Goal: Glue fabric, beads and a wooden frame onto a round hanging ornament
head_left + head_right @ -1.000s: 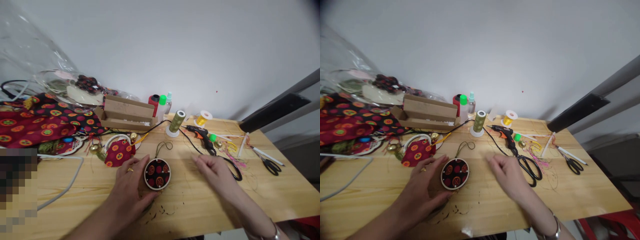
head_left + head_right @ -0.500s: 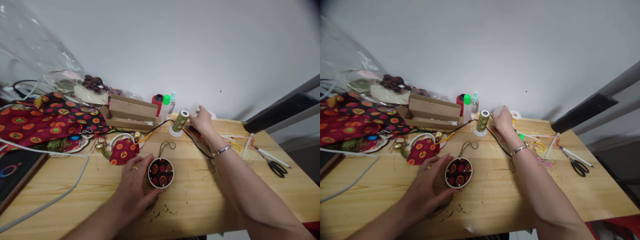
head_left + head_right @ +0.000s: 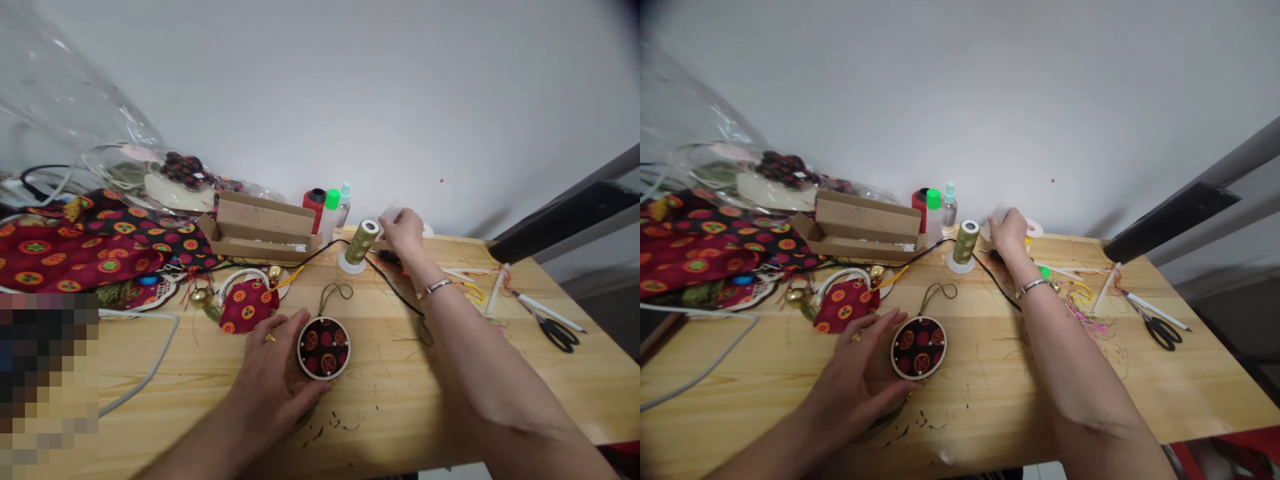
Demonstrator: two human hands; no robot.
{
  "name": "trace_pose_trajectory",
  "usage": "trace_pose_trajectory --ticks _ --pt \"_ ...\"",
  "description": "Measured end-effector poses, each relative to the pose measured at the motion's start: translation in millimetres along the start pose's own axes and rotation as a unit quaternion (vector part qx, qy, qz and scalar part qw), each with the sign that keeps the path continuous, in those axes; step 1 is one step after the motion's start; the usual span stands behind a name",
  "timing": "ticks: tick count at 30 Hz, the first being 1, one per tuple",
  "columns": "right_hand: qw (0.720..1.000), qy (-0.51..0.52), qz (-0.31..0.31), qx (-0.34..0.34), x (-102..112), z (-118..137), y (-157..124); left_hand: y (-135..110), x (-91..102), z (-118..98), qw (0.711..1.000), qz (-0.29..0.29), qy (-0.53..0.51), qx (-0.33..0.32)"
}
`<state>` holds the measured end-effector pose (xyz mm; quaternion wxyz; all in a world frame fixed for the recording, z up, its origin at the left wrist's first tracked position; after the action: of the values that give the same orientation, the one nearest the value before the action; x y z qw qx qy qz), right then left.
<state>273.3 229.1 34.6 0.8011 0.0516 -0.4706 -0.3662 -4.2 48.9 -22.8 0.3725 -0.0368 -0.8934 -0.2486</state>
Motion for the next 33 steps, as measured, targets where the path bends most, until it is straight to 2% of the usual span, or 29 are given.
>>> trace_pose_trajectory --ticks 3,6,8,11,13,16,19,22,25,28,30,33 --pt "0.999 0.012 -0.026 0.014 26.4 8.5 -2.7 0.8 3.7 -0.1 1.000 -0.018 -0.011 0.014" --pt "0.997 0.034 -0.056 0.047 67.0 18.2 -15.2 2.0 10.1 -2.2 0.999 -0.033 -0.024 0.021" --pt "0.991 0.067 -0.083 0.078 96.5 22.2 -32.6 3.1 16.5 -6.3 0.998 -0.053 -0.035 0.003" --pt "0.987 0.111 -0.068 0.099 124.8 18.6 -70.7 4.2 24.5 -14.2 0.995 -0.075 -0.056 -0.037" --pt "0.975 0.196 0.030 0.096 125.3 13.5 -101.3 4.5 27.2 -18.3 0.993 -0.079 -0.068 -0.049" --pt "0.936 0.303 0.167 0.067 118.9 4.8 -147.1 5.2 31.2 -21.8 0.991 -0.084 -0.094 -0.038" --pt "0.905 0.326 0.270 0.047 114.2 0.0 -183.5 7.2 36.5 -22.8 0.989 -0.082 -0.127 0.007" --pt "0.878 0.312 0.361 0.044 112.8 3.4 -207.8 10.1 38.1 -26.2 0.983 -0.056 -0.164 0.052" --pt "0.859 0.296 0.414 0.062 114.2 14.3 -219.6 11.6 32.7 -35.5 0.973 -0.009 -0.220 0.067" --pt "0.852 0.276 0.433 0.099 115.4 27.7 -224.5 9.4 23.3 -42.8 0.956 0.033 -0.276 0.093" --pt "0.850 0.261 0.443 0.116 114.5 34.1 -227.3 6.5 17.3 -44.7 0.941 0.051 -0.310 0.124" --pt "0.835 0.267 0.469 0.106 110.9 39.0 -232.1 3.6 12.5 -46.0 0.919 0.064 -0.353 0.165"
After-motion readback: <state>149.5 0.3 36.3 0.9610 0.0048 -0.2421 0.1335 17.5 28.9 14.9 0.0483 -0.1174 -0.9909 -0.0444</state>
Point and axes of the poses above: each hand's wrist, its own y-axis towards the middle knuckle, its own x-axis out of the back of the hand, z = x × y, the point moved 6 cm from there along y, towards the middle knuckle, and after that the axes turned 11 degrees about -z, right-handed, at the moved point
